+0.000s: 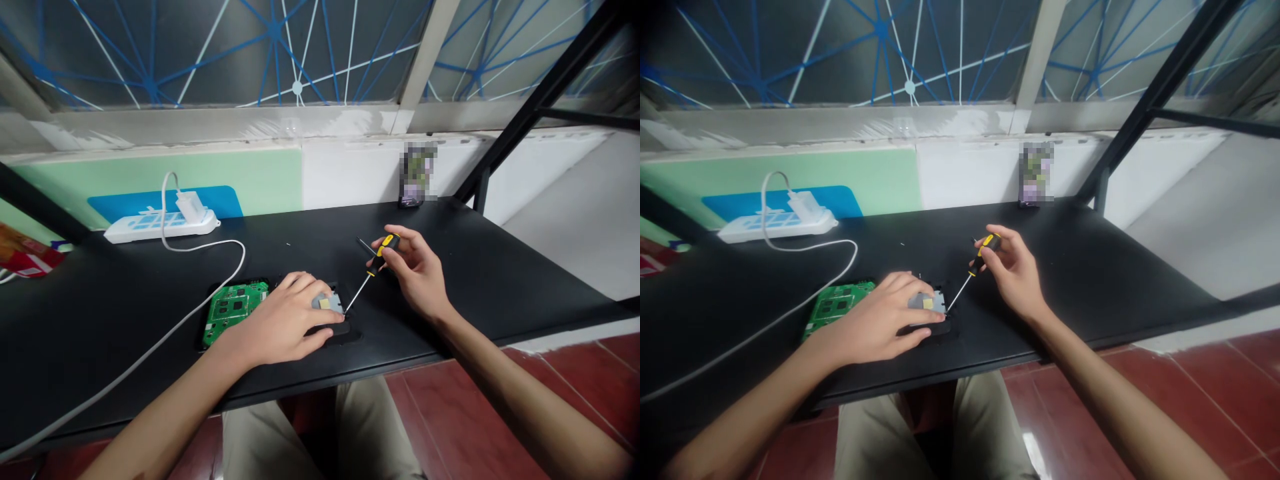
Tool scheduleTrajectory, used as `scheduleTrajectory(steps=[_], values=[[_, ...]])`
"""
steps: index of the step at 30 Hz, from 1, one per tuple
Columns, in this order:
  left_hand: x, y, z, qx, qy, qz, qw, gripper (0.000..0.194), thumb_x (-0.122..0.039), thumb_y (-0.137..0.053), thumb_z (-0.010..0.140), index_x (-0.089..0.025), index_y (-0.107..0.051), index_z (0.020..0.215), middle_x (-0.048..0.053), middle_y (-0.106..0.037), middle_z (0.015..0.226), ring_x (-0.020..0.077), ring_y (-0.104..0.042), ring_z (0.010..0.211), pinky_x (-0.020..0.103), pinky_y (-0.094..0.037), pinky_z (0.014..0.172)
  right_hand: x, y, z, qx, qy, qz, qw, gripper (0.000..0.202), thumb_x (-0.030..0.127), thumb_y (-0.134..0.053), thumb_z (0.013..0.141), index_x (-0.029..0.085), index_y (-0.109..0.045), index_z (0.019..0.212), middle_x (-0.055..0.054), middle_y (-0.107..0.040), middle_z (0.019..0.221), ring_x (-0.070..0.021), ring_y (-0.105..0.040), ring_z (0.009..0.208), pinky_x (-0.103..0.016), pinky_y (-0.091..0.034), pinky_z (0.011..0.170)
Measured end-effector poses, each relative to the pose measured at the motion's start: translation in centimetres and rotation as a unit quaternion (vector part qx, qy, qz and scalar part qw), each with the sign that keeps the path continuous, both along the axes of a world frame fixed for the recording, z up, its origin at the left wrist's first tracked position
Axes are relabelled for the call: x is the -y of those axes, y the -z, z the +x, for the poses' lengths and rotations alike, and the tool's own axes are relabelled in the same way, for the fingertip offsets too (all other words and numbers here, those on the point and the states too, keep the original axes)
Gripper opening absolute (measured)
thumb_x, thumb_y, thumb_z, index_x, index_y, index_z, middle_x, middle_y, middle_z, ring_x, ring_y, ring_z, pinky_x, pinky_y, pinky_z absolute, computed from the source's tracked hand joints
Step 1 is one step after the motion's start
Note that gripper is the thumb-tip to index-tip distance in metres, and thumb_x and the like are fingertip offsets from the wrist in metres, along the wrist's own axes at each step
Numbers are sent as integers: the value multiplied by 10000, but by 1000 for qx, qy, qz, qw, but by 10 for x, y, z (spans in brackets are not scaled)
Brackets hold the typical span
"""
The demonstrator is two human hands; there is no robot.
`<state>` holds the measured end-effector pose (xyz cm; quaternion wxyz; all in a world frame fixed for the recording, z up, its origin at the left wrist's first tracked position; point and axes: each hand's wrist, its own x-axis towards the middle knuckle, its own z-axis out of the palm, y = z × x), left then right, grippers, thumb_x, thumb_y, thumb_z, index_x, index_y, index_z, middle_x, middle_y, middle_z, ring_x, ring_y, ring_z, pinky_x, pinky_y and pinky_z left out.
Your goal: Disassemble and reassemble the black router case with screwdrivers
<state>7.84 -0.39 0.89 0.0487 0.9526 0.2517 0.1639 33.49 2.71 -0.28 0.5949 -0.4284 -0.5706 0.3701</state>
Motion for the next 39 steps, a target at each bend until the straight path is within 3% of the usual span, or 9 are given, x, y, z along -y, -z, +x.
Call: scheduleTrajectory(steps=[5, 15, 21, 26, 30, 33, 36, 39], values=[[-1, 0, 1, -3, 1, 4, 1000, 217, -302, -602, 980, -287, -740, 1147, 96, -596, 1164, 290, -511, 1127, 482, -394, 1024, 4, 0, -3, 1, -23, 75, 997, 336, 348, -704, 880, 299, -581, 1188, -13, -703, 1005, -152, -707, 703, -366, -627, 732], [-2, 9, 1, 18, -11, -13, 1000, 179, -245, -618, 980, -289, -736, 1107, 75, -581, 1177, 278, -487, 1134, 454, -399, 1022, 6, -6, -6, 36, -61, 170, 983, 354, 257, -674, 908, 295, -587, 1249, -42, -704, 1046, -164, -722, 733, -354, -641, 677], [-3, 9, 0, 32, -14, -31, 999, 164, -249, -639, 973, -289, -739, 1096, 75, -579, 1185, 278, -485, 1152, 443, -407, 1019, 6, -14, -18, 54, -133, 225, 964, 383, 170, -603, 934, 284, -560, 1298, -69, -702, 1121, -153, -726, 745, -333, -620, 662], [-2, 7, 0, 27, -25, -42, 998, 143, -250, -671, 952, -274, -713, 1087, 68, -578, 1209, 273, -495, 1167, 444, -416, 1025, -2, -17, -37, 42, -131, 296, 945, 389, 106, -670, 856, 277, -637, 1205, -49, -632, 1075, -136, -701, 724, -301, -603, 593], [-4, 8, -1, 30, -91, -50, 994, 388, -339, -754, 867, -221, -616, 1210, 101, -571, 1259, 304, -503, 1191, 477, -438, 1029, -2, -14, -49, 52, -95, 330, 938, 455, 66, -700, 808, 272, -657, 1211, -53, -670, 1010, -166, -705, 795, -302, -624, 603], [-6, 11, -2, 14, -135, -46, 990, 623, -467, -764, 827, -180, -533, 1330, 134, -566, 1307, 340, -504, 1221, 557, -361, 1114, 3, -8, -54, 65, -120, 345, 929, 523, 35, -655, 819, 258, -619, 1290, -68, -720, 1035, -186, -728, 837, -347, -652, 670], [-7, 12, -2, -7, -149, -42, 988, 677, -533, -734, 837, -162, -513, 1358, 138, -574, 1319, 343, -504, 1257, 578, -224, 1200, 7, -3, -56, 54, -145, 351, 924, 558, 5, -634, 813, 236, -593, 1319, -83, -737, 1083, -189, -748, 829, -368, -658, 698], [-7, 11, -2, -20, -153, -49, 987, 671, -559, -714, 850, -169, -520, 1361, 124, -596, 1291, 333, -512, 1263, 564, -206, 1213, 9, 0, -55, 31, -136, 331, 933, 534, 10, -634, 826, 234, -590, 1309, -78, -734, 1104, -175, -751, 808, -344, -654, 680]])
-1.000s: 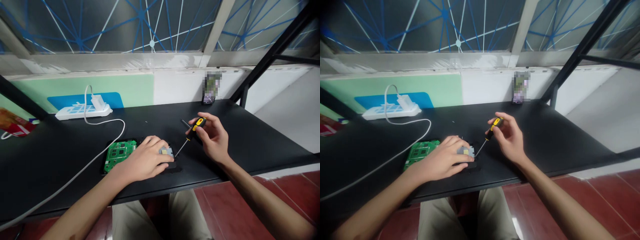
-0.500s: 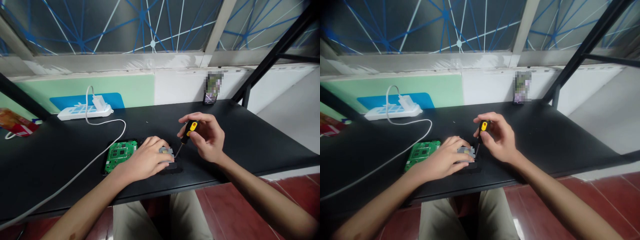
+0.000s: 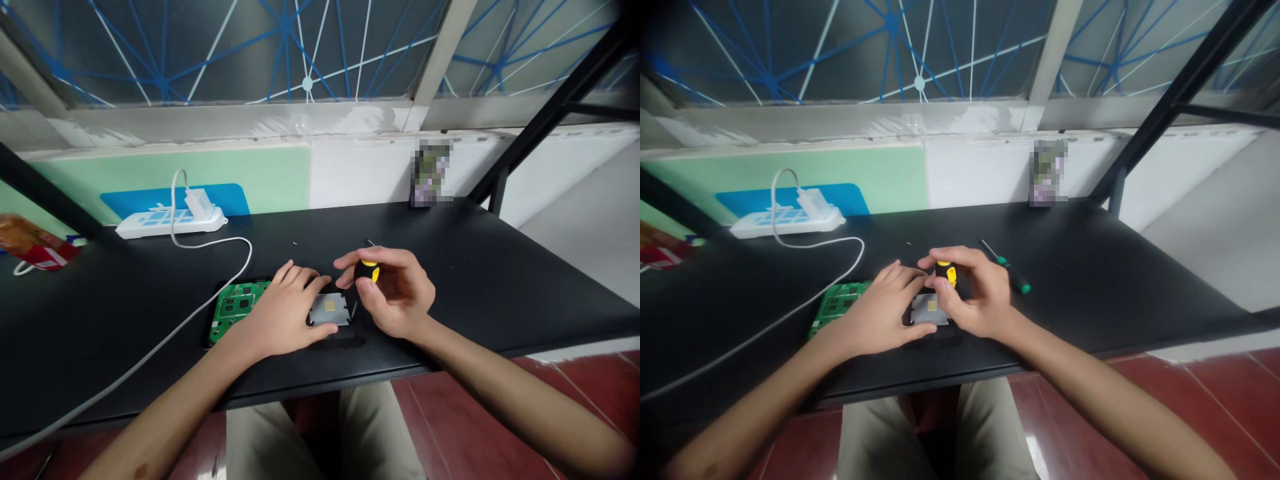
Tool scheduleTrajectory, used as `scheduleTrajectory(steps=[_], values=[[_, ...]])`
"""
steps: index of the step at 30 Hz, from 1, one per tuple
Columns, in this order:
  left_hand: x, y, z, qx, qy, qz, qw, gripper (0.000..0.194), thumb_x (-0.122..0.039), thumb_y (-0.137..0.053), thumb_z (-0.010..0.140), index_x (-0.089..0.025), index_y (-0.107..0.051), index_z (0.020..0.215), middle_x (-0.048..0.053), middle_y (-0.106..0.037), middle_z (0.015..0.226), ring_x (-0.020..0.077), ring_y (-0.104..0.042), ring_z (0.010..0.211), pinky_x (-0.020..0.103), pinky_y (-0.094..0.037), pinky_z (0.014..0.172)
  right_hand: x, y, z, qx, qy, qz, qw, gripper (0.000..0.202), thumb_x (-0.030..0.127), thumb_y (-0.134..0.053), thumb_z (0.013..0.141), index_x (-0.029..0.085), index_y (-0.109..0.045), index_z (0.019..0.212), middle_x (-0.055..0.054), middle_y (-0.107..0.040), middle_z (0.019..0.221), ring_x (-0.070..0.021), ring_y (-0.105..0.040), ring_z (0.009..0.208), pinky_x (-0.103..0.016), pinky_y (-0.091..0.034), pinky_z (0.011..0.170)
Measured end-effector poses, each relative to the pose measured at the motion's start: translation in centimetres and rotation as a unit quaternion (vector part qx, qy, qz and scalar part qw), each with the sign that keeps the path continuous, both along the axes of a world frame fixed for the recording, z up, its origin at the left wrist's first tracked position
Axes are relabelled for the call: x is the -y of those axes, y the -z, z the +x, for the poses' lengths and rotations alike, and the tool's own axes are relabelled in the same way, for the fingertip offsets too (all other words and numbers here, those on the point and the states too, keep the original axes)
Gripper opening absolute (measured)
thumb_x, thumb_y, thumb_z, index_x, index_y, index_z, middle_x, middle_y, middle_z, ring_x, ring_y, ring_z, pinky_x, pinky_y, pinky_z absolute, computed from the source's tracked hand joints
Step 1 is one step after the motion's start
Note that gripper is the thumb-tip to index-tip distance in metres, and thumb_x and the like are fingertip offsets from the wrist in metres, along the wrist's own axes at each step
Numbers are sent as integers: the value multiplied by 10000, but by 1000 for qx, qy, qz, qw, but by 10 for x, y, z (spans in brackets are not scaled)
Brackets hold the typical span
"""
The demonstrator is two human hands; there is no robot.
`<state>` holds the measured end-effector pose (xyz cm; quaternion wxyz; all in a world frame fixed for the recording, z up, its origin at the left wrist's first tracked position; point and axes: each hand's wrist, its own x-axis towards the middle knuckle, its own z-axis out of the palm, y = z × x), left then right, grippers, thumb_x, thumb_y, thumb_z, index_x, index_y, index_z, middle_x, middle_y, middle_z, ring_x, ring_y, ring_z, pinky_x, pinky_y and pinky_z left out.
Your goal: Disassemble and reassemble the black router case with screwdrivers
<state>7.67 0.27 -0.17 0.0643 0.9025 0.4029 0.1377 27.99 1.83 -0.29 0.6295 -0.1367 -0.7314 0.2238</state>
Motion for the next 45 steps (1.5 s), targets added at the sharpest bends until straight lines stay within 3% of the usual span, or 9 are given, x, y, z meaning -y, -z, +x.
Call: scheduleTrajectory(steps=[9, 15, 17, 28, 34, 45], values=[[1, -1, -1, 14, 21, 8, 1000, 619, -517, -732, 861, -181, -541, 1345, 102, -605, 1264, 306, -514, 1264, 576, -182, 1218, -7, -1, 9, -19, 70, -27, 997, 382, 137, -650, 889, 244, -605, 1252, -55, -740, 1049, -152, -725, 765, -289, -632, 603], [5, -7, 0, 34, 98, 46, 994, 211, -386, -706, 913, -276, -709, 1094, 81, -574, 1272, 308, -471, 1275, 595, -198, 1186, -7, -2, 10, -21, 79, -46, 996, 363, 149, -653, 898, 253, -601, 1242, -49, -740, 1038, -131, -709, 697, -261, -608, 554], [6, -8, 1, 36, 124, 55, 990, 157, -365, -685, 934, -296, -737, 1065, 74, -580, 1267, 307, -465, 1267, 595, -218, 1173, -6, -3, 10, -22, 78, -56, 995, 361, 151, -657, 898, 252, -600, 1240, -50, -736, 1044, -128, -705, 683, -264, -602, 551], [8, -6, 3, 37, 129, 44, 990, 160, -351, -674, 949, -307, -758, 1078, 74, -604, 1237, 300, -474, 1232, 597, -239, 1154, -5, -3, 9, -16, 86, -56, 995, 361, 169, -653, 905, 265, -597, 1248, -44, -734, 1039, -122, -689, 641, -278, -604, 546], [8, -4, 3, 45, 125, 33, 991, 154, -357, -661, 960, -297, -752, 1069, 74, -594, 1245, 301, -472, 1244, 597, -240, 1147, -6, -8, 17, -45, 151, -52, 986, 398, 202, -632, 929, 315, -587, 1308, -41, -724, 1052, -108, -652, 567, -286, -578, 501], [4, -3, 0, 56, 119, 18, 991, 158, -350, -693, 938, -321, -759, 1078, 76, -585, 1278, 319, -460, 1249, 599, -262, 1128, -11, -6, 38, -88, 167, -100, 977, 264, 197, -668, 905, 315, -637, 1138, -6, -673, 924, -122, -656, 547, -300, -558, 486]])
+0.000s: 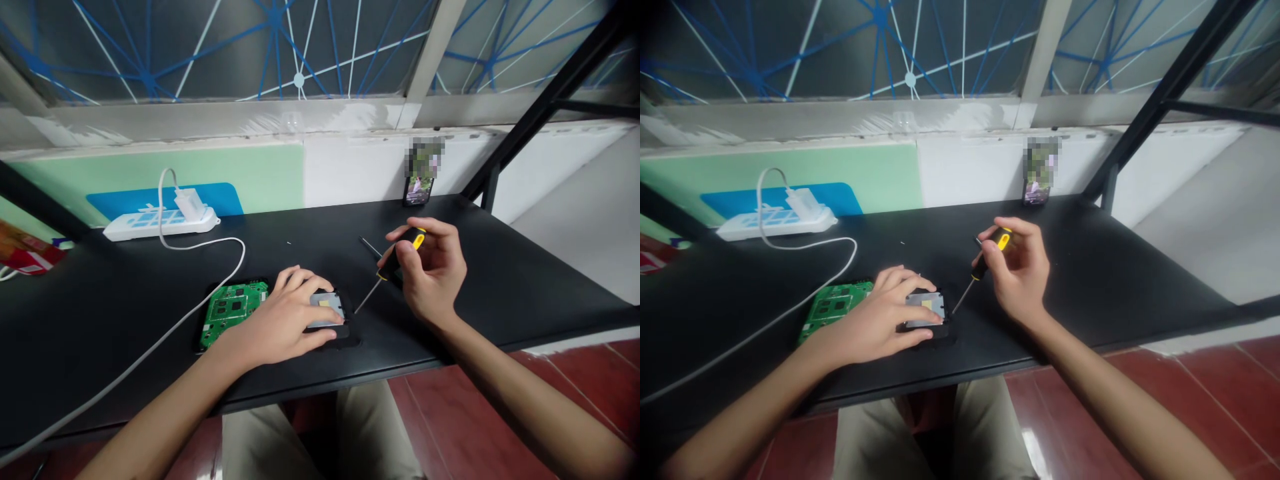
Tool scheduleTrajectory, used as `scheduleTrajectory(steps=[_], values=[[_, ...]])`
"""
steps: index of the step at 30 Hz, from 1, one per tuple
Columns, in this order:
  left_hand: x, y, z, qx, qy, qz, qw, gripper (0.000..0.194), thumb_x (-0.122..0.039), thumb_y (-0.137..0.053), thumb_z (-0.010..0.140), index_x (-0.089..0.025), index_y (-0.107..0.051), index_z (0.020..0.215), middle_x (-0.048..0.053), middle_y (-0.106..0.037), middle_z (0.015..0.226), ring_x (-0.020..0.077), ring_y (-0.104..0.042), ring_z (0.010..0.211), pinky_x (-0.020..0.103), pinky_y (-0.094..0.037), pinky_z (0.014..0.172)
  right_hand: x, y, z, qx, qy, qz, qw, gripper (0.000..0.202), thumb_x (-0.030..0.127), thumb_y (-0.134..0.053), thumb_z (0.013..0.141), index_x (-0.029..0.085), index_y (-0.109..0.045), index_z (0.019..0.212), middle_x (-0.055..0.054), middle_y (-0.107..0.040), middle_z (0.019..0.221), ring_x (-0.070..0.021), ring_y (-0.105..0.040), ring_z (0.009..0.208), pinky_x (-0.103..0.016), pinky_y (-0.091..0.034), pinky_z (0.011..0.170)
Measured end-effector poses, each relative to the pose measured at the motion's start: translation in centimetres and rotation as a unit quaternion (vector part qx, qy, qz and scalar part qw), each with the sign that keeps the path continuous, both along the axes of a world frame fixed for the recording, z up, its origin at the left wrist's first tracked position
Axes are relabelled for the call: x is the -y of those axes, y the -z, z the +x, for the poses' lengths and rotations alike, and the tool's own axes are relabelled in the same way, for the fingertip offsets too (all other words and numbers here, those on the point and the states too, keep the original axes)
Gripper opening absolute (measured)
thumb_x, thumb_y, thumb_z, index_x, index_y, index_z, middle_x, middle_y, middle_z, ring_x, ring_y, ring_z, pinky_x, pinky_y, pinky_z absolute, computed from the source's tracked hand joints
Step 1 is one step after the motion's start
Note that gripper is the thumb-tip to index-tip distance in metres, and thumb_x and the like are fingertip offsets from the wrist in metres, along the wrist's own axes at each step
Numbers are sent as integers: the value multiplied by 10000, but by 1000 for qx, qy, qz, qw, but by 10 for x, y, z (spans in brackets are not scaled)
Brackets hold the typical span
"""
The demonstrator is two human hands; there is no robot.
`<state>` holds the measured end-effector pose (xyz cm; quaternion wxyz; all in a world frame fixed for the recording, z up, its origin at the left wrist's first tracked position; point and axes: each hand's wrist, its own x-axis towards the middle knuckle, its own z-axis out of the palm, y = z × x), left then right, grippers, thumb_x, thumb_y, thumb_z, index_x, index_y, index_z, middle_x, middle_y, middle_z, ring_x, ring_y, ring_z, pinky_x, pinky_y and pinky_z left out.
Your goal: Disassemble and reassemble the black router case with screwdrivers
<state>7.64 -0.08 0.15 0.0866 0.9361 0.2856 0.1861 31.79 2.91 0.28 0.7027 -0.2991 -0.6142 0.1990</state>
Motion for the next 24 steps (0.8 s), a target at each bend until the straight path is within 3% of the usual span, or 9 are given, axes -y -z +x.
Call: scheduleTrajectory(steps=[9, 24], values=[[0, -1, -1, -1, 1, -8, 1000, 159, -346, -701, 935, -325, -760, 1081, 73, -578, 1269, 309, -452, 1235, 565, -286, 1108, 7, 4, -7, 8, -35, 14, 999, 309, 149, -681, 883, 307, -625, 1142, -5, -664, 927, -116, -677, 586, -261, -570, 482], [1, -3, 1, -2, 7, -6, 1000, 166, -332, -698, 933, -317, -751, 1089, 71, -589, 1255, 314, -466, 1232, 575, -294, 1107, 7, 6, -7, 26, -23, 32, 999, 337, 139, -687, 876, 287, -604, 1167, 0, -659, 946, -102, -678, 593, -247, -596, 511]])
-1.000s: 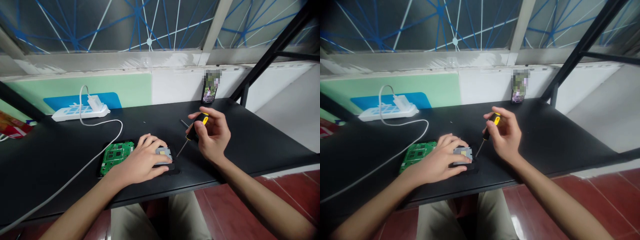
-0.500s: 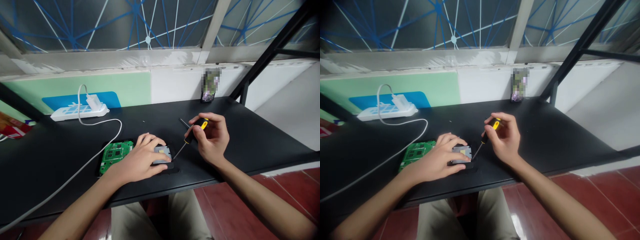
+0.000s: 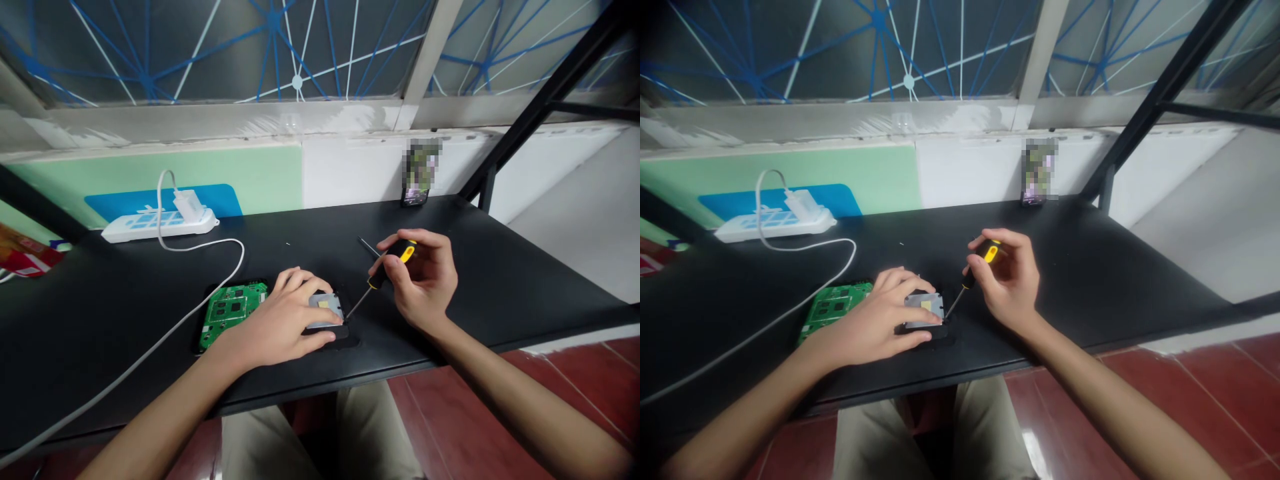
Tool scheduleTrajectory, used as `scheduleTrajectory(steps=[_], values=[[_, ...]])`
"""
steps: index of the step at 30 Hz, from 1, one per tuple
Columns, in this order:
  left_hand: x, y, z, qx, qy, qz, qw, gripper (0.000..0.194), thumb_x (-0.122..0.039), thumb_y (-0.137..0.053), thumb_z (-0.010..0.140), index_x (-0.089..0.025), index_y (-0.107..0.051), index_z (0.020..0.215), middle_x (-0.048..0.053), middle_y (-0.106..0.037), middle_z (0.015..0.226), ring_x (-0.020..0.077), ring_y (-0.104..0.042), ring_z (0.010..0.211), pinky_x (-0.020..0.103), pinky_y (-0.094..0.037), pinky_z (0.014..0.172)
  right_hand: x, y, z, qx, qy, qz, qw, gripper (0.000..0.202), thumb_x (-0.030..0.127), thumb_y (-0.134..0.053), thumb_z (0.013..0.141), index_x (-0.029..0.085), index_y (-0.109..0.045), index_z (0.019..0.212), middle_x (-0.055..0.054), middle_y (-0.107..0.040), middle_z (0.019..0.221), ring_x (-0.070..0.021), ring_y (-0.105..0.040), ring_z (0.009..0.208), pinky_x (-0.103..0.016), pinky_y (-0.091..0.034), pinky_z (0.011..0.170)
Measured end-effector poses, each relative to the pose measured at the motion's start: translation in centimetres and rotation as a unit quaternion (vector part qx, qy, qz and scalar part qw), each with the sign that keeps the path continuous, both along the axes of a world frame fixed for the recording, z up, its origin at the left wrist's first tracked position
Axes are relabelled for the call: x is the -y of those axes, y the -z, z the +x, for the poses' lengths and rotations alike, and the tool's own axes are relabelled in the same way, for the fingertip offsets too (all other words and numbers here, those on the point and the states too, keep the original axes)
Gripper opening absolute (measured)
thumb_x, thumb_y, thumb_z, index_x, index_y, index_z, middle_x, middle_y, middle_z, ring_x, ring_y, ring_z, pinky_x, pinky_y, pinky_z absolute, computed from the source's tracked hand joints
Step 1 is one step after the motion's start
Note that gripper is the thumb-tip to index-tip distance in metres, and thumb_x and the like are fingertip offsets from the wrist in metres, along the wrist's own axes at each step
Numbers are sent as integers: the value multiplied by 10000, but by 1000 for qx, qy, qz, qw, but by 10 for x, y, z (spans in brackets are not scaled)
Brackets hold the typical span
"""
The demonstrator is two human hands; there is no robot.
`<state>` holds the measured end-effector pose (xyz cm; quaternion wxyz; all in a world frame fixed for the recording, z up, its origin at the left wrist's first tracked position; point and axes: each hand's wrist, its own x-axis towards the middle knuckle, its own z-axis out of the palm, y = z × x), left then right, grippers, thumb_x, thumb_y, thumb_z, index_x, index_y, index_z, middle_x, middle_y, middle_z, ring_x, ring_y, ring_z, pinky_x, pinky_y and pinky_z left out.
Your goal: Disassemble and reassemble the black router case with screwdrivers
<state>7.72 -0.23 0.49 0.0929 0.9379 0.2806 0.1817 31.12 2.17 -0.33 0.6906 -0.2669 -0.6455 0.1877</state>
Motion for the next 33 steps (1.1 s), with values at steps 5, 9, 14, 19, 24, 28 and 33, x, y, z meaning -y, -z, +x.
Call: scheduleTrajectory(steps=[5, 9, 14, 19, 24, 28, 33], values=[[1, 0, 0, -2, 5, 6, 1000, 163, -329, -693, 936, -306, -752, 1086, 73, -600, 1247, 310, -467, 1233, 571, -291, 1118, 1, 0, 0, -2, -5, 1, 1000, 348, 126, -690, 871, 289, -606, 1166, -4, -665, 949, -104, -685, 596, -243, -590, 500], [2, -1, 0, -6, 7, 9, 1000, 153, -325, -684, 942, -293, -749, 1077, 75, -601, 1237, 303, -467, 1232, 560, -282, 1127, 0, 1, 0, 4, 6, 0, 1000, 330, 162, -693, 877, 299, -599, 1163, -5, -670, 946, -108, -674, 582, -251, -579, 484], [2, -1, 0, -7, 9, 14, 1000, 151, -327, -671, 951, -285, -743, 1076, 76, -593, 1243, 299, -463, 1230, 548, -279, 1127, 1, -1, -1, 6, 15, 2, 1000, 311, 181, -684, 888, 304, -598, 1160, -7, -665, 943, -104, -661, 584, -252, -570, 497], [1, 0, 1, -8, 11, 13, 1000, 156, -335, -672, 950, -282, -739, 1081, 76, -591, 1243, 298, -456, 1233, 541, -287, 1125, 0, -1, 0, 4, 9, 11, 1000, 325, 164, -697, 882, 294, -597, 1162, -7, -672, 954, -103, -677, 588, -247, -577, 497], [1, 0, 1, -7, 8, 12, 1000, 159, -332, -666, 951, -286, -739, 1084, 73, -594, 1248, 302, -465, 1230, 547, -294, 1125, 0, 0, 0, 0, -3, 14, 1000, 366, 115, -687, 873, 289, -603, 1183, -11, -667, 965, -102, -682, 590, -247, -583, 497], [2, -1, 1, -11, 7, 10, 1000, 160, -338, -654, 957, -290, -739, 1083, 72, -598, 1258, 308, -465, 1235, 553, -305, 1117, 0, 0, 0, -7, -8, 20, 1000, 383, 88, -690, 860, 291, -618, 1177, -10, -670, 956, -106, -682, 585, -251, -583, 492], [2, -2, 1, -11, 8, 9, 1000, 161, -340, -657, 956, -277, -741, 1079, 78, -595, 1250, 303, -461, 1235, 534, -302, 1120, -1, 1, 0, -11, -11, 19, 1000, 410, 70, -688, 853, 290, -618, 1192, -14, -673, 971, -105, -684, 600, -247, -589, 508]])
